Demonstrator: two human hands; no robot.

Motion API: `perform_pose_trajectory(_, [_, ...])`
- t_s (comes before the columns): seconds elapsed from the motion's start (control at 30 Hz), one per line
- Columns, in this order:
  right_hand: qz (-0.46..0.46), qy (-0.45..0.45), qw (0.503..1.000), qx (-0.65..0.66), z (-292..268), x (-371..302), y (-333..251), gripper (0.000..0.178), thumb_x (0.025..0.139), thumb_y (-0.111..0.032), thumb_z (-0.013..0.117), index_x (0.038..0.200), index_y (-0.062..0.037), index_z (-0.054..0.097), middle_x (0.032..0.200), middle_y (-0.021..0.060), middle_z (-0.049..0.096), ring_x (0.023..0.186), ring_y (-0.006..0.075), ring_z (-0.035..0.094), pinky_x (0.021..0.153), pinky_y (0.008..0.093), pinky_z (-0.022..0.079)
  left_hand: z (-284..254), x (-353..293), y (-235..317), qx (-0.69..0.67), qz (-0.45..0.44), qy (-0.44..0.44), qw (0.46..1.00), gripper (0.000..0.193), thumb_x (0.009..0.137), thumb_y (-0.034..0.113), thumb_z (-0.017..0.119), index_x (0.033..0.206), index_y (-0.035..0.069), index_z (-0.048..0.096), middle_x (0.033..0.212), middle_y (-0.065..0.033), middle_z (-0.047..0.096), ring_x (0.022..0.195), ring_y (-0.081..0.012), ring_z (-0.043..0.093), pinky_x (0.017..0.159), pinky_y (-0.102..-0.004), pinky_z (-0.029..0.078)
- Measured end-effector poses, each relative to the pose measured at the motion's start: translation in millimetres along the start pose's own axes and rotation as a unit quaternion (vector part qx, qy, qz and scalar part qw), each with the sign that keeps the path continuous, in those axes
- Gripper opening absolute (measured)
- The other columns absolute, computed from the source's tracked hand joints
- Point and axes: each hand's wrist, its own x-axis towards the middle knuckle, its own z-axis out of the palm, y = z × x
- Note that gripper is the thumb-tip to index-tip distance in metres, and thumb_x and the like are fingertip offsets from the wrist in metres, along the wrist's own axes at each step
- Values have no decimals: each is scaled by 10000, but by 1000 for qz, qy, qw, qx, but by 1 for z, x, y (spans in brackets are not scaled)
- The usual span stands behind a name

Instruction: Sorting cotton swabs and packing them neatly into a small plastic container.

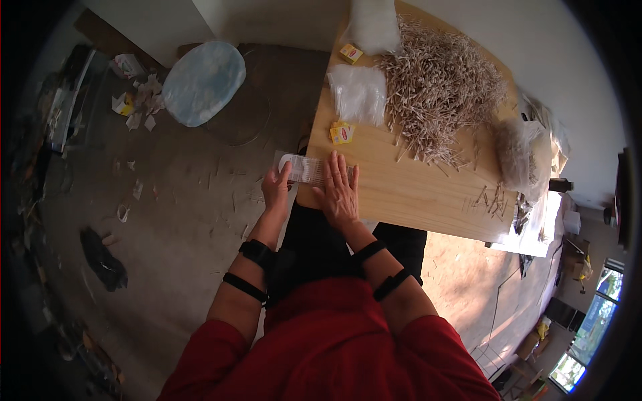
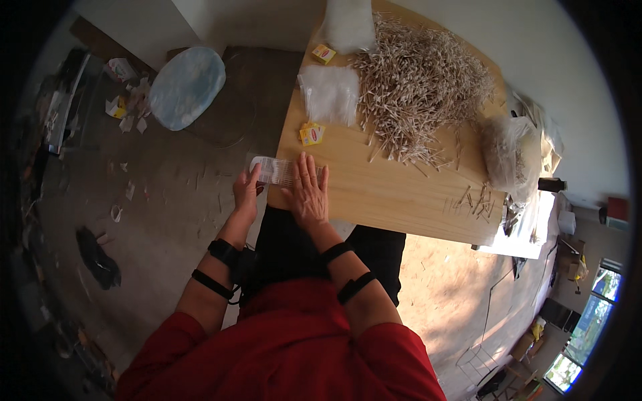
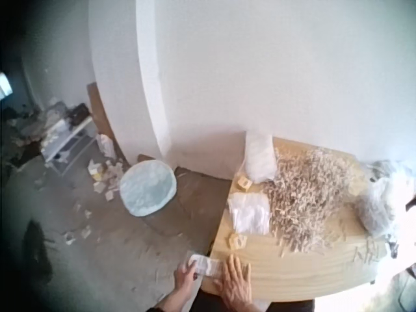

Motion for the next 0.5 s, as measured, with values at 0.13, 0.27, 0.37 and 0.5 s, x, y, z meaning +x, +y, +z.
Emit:
perform_pose_trajectory(0.13, [-39,114,991,56,-2,9,12,596,958,-131,534,1509,-39,326,1595,158,278,1477,330,261,1207,504,160,17,-4,13,19,23,4,1000,438,858,352,767,1066,-4,621,969,-67,670,858,-147,626,742,-296,499])
perform_pose_trajectory(0.27, [-13,167,967,193,-16,22,-2,505,973,-42,477,1468,-18,378,1583,189,289,1465,351,283,1188,453,252,25,-2,13,113,94,37,988,458,847,363,778,1061,-11,622,988,-82,669,865,-149,631,727,-308,508])
perform_pose_trajectory(0.37, [66,224,919,317,-12,22,-6,482,982,4,411,1462,-17,380,1583,209,277,1459,376,285,1172,422,285,21,-2,18,47,33,18,998,512,833,366,791,1121,-17,610,1041,-101,663,927,-159,634,775,-314,517])
perform_pose_trajectory(0.5, [81,254,893,363,9,26,-11,453,1012,-12,362,1464,-41,396,1578,210,294,1457,361,298,1174,402,269,12,7,4,-71,-51,-26,996,535,835,351,792,1167,-29,612,1079,-105,664,970,-166,638,815,-314,525])
